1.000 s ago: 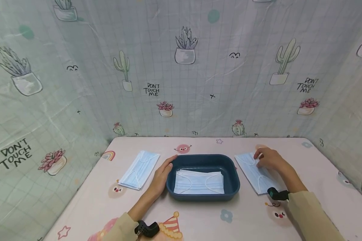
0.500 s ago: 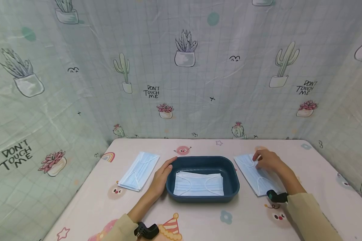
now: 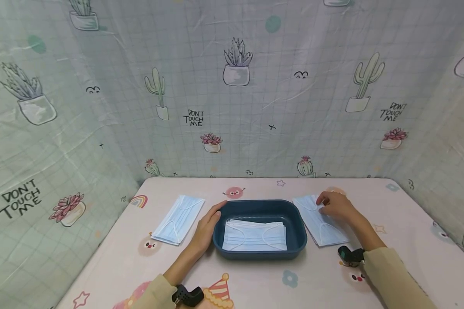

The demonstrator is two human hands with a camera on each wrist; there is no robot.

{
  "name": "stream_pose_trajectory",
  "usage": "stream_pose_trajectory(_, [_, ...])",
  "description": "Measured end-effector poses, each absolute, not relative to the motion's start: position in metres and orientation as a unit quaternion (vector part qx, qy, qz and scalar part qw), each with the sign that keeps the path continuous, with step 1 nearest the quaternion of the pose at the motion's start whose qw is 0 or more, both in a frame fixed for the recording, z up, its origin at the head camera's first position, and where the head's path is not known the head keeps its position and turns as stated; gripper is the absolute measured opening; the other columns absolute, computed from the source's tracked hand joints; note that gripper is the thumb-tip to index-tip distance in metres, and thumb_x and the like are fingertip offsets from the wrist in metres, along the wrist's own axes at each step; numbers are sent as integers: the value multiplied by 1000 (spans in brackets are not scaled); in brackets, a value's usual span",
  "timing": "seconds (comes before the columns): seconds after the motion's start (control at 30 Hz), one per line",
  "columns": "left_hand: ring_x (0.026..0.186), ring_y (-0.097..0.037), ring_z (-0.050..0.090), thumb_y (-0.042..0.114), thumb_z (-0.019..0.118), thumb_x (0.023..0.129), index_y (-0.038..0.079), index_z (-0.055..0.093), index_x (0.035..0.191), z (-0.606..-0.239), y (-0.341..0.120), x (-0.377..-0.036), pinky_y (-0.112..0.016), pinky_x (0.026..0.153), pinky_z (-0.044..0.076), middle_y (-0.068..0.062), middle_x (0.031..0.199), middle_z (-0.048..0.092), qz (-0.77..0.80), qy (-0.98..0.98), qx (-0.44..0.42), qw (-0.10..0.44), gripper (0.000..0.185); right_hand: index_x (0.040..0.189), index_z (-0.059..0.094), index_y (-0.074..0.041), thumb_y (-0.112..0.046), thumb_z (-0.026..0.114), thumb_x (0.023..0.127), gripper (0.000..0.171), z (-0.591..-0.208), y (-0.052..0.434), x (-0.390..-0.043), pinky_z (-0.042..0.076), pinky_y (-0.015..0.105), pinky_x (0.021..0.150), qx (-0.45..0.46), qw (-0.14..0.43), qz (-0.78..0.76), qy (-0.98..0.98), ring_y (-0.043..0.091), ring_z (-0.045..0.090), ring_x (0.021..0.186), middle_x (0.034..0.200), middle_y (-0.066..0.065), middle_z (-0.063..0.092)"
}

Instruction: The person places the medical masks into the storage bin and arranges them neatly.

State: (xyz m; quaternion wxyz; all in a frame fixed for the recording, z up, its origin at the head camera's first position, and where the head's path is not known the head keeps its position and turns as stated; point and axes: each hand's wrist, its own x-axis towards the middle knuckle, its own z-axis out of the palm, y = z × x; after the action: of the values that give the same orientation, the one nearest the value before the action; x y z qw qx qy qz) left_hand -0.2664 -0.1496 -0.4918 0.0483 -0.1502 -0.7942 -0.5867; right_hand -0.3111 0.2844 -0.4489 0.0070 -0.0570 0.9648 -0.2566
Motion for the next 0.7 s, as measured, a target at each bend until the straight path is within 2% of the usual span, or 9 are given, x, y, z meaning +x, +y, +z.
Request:
stream_pose_trajectory(0.17, [155, -21, 37, 28, 40, 111, 27, 53, 150, -493, -150, -267, -51, 130, 23, 3, 159, 50, -589, -792, -155, 50, 41, 102, 69, -2, -8, 72, 87, 16, -453, 281, -311, 56, 43, 78, -76, -5, -270, 960, 27, 61, 88, 98, 16, 67])
stream_pose_trajectory(0.4, [154, -17, 37, 29, 40, 111, 32, 54, 149, -492, -151, -268, -47, 131, 24, 7, 158, 51, -591, -791, -153, 45, 40, 102, 69, -2, -7, 72, 87, 16, -449, 279, -309, 58, 47, 83, -73, -1, -272, 959, 29, 63, 91, 101, 17, 68])
stream_pose_trajectory(0.7, [154, -23, 38, 27, 40, 111, 25, 54, 151, -493, -151, -268, -53, 129, 24, 1, 159, 51, -587, -792, -160, 54, 42, 102, 69, -2, -6, 72, 88, 15, -452, 278, -310, 60, 48, 86, -69, -2, -273, 960, 29, 63, 91, 101, 18, 69])
